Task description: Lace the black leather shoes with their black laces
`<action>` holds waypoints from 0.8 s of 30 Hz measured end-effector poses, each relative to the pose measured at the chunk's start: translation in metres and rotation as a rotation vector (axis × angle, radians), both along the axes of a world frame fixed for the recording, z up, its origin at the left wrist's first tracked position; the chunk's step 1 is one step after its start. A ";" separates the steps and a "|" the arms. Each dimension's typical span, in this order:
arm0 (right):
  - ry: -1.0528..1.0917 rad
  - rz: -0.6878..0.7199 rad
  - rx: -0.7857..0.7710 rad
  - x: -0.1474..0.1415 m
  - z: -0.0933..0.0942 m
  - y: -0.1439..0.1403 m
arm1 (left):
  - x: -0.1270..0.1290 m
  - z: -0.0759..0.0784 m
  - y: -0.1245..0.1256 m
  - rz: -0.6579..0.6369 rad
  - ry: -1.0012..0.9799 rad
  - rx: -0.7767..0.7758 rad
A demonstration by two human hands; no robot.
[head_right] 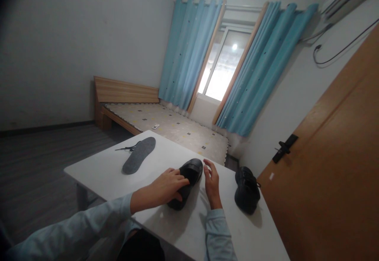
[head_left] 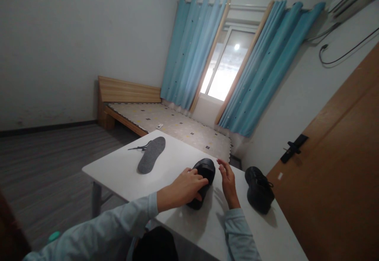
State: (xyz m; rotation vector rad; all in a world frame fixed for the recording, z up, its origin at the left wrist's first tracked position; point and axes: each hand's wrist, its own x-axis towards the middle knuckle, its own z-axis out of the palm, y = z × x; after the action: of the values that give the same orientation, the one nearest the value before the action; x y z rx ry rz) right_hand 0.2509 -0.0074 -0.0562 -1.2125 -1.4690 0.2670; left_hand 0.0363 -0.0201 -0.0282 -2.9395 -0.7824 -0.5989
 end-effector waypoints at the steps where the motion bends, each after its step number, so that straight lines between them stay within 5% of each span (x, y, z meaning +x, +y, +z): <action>1: 0.004 -0.032 0.002 0.001 -0.001 0.000 | -0.002 0.003 0.000 0.011 -0.005 -0.005; 11: -0.046 -0.090 -0.050 0.006 -0.006 0.004 | -0.052 0.021 0.018 0.222 -0.044 0.004; 24: -0.029 -0.040 -0.072 0.008 -0.009 0.005 | -0.120 -0.003 0.057 0.515 -0.046 0.134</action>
State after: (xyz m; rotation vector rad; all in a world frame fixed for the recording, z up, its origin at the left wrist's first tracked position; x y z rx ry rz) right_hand 0.2594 -0.0021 -0.0650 -1.3071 -1.4693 0.2778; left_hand -0.0834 0.0368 -0.0316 -2.4582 -1.3754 -0.6382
